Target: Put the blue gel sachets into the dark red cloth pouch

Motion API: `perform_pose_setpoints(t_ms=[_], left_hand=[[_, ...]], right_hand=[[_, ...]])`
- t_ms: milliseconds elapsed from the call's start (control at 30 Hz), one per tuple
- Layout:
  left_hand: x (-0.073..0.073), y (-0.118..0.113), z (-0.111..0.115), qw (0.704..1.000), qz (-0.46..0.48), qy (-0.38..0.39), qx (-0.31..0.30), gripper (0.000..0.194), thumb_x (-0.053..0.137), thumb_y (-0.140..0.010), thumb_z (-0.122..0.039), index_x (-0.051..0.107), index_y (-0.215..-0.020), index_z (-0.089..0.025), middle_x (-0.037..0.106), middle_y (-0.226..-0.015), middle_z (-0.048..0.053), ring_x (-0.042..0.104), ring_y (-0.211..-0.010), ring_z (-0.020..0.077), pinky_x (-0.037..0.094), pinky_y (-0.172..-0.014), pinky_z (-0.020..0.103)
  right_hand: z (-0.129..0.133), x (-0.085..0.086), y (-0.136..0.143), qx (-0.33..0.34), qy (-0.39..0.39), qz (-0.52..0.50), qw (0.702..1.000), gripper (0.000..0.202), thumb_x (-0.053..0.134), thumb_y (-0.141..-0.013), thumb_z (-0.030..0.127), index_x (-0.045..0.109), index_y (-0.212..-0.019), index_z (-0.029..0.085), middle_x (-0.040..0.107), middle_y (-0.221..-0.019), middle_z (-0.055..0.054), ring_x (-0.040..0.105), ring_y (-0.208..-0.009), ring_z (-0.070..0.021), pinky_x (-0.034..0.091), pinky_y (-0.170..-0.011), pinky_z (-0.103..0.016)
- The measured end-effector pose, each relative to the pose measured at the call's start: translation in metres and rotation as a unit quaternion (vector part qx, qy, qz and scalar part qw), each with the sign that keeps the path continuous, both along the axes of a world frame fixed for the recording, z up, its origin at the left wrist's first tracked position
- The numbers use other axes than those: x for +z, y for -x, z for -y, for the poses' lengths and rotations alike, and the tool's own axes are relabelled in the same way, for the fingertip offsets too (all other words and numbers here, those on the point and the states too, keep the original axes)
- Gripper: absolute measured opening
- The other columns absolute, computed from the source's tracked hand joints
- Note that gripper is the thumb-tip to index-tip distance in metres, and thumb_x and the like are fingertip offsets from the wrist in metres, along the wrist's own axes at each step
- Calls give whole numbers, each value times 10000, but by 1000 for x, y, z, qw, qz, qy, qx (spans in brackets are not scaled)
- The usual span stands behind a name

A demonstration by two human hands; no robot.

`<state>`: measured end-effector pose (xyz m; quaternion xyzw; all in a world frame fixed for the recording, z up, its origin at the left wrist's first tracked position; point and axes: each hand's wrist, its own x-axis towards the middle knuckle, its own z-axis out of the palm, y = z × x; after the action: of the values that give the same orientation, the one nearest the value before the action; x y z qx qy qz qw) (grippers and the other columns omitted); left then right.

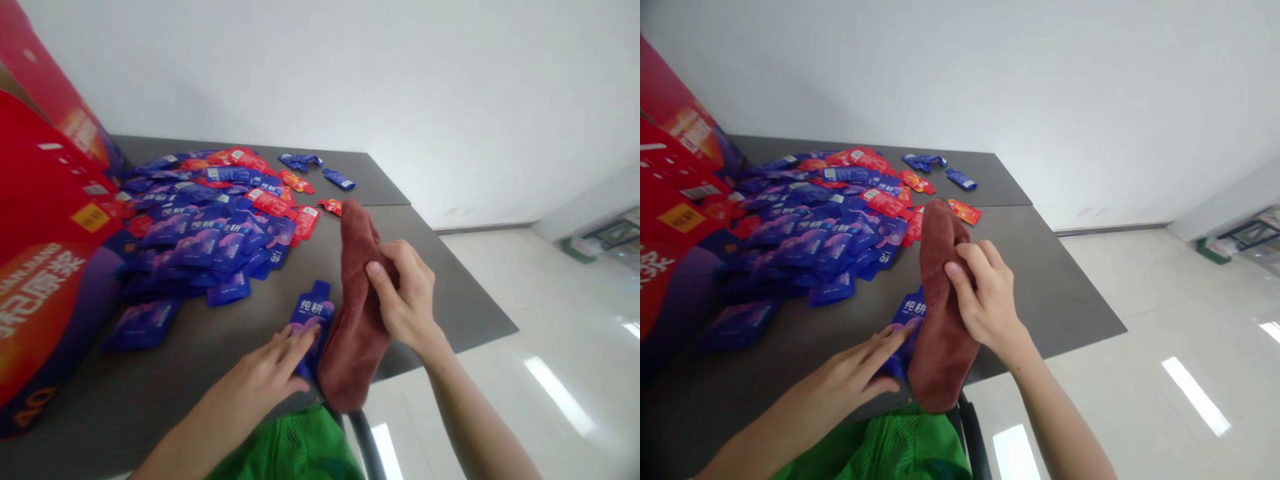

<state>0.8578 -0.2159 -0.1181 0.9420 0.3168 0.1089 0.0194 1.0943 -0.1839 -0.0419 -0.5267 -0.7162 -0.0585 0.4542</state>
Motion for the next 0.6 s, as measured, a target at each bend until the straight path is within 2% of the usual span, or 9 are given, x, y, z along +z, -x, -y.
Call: perform_pose_setpoints(t_ms=[67, 133, 200, 267, 333, 400, 500, 600], left_hand=[[-3, 7, 2, 1000, 7, -3, 1, 519, 439, -896, -292, 307, -1385, -176, 523, -1306, 121, 554, -1129, 210, 524, -874, 325], [-5, 11, 4, 999, 6, -44, -18, 428, 391, -909, -217, 392, -1333, -162, 549, -1278, 120, 557, -1126, 205, 522, -874, 323], [-2, 10, 6, 996, -11, -82, -40, 370, 364, -899, -149, 491, -1245, -125, 588, -1220, 146, 577, -1098, 221, 535, -843, 319], [5, 6, 8, 994, -45, -88, -42, 348, 351, -860, -63, 590, -1106, -120, 666, -1068, 140, 652, -949, 219, 564, -732, 290], [12, 2, 10, 995, -76, -62, -31, 370, 341, -809, 6, 649, -936, -155, 703, -835, 74, 681, -723, 184, 560, -599, 245], [17, 0, 10, 995, -68, -70, -25, 382, 328, -801, 15, 658, -882, -162, 696, -768, 54, 671, -665, 168, 546, -567, 226], [17, 2, 11, 986, -21, -162, -39, 416, 274, -828, 2, 643, -992, -102, 698, -971, 130, 672, -873, 189, 550, -693, 236], [10, 4, 14, 974, -25, -217, -56, 445, 257, -810, 32, 647, -983, -94, 701, -978, 136, 660, -928, 193, 540, -732, 233]], right_hand=[[-1, -3, 7, 30, 26, -7, 999, 76, 471, -888, 265, 519, -899, 207, 531, -817, 11, 493, -721, -108, 381, -663, -237], [-1, -8, 14, 39, 61, -9, 997, 106, 448, -900, 279, 520, -916, 202, 527, -837, 0, 495, -744, -113, 384, -684, -241], [-1, -12, 23, 67, 119, 31, 990, 156, 403, -917, 298, 524, -922, 201, 526, -852, -14, 496, -769, -123, 386, -702, -249], [1, -19, 36, 138, 183, 127, 965, 206, 363, -928, 324, 536, -931, 214, 532, -883, -28, 492, -776, -136, 383, -704, -264], [1, -29, 49, 217, 217, 231, 923, 219, 349, -927, 333, 548, -955, 246, 536, -901, -35, 488, -755, -146, 371, -682, -273], [-5, -41, 58, 248, 228, 295, 894, 218, 345, -922, 324, 546, -996, 281, 534, -903, -38, 490, -741, -153, 356, -658, -274], [-26, -55, 58, 196, 249, 324, 891, 248, 313, -931, 325, 529, -1047, 295, 531, -923, -49, 509, -754, -160, 342, -640, -268], [-53, -54, 45, 100, 275, 329, 898, 274, 295, -938, 343, 514, -1085, 270, 536, -975, -67, 525, -768, -165, 336, -639, -266]])
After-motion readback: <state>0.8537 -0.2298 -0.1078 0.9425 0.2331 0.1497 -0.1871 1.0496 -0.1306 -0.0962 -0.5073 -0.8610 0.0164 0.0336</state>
